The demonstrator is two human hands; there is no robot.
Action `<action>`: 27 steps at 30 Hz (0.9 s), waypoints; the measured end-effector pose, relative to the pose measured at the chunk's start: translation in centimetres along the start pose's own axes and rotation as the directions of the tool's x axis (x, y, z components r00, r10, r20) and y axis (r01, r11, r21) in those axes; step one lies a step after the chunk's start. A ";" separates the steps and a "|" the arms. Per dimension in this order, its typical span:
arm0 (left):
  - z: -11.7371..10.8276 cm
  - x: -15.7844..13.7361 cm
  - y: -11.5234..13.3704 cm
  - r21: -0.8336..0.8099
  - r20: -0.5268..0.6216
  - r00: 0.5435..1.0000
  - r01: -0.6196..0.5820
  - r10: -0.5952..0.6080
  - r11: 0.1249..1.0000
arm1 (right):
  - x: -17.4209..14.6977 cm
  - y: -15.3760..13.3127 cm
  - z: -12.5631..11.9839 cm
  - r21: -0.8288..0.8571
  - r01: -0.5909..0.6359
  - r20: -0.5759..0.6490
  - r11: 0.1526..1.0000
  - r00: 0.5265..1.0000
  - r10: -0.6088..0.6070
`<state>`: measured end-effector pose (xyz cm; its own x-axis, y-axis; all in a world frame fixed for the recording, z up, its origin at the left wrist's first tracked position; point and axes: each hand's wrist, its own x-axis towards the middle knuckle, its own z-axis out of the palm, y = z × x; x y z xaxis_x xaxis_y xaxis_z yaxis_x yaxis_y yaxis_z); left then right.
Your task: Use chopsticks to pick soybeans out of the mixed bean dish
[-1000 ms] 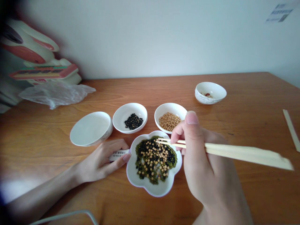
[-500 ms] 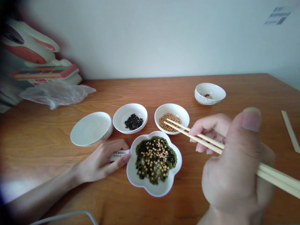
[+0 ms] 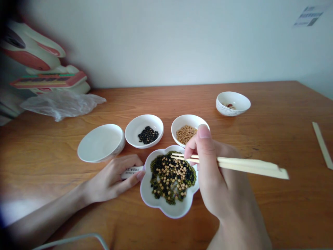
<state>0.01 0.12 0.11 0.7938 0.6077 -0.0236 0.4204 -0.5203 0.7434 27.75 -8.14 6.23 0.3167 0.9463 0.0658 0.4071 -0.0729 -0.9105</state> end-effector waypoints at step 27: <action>0.0 0.1 -0.2 0.009 0.005 1.000 0.005 -0.005 1.000 | 0.2 0.5 0.5 -0.044 -0.016 0.005 0.999 1.000 0.016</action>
<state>0.00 0.22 -0.03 0.7939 0.6074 -0.0304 0.4282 -0.5227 0.7372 27.61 -7.79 5.55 0.3191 0.9464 0.0495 0.4395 -0.1015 -0.8925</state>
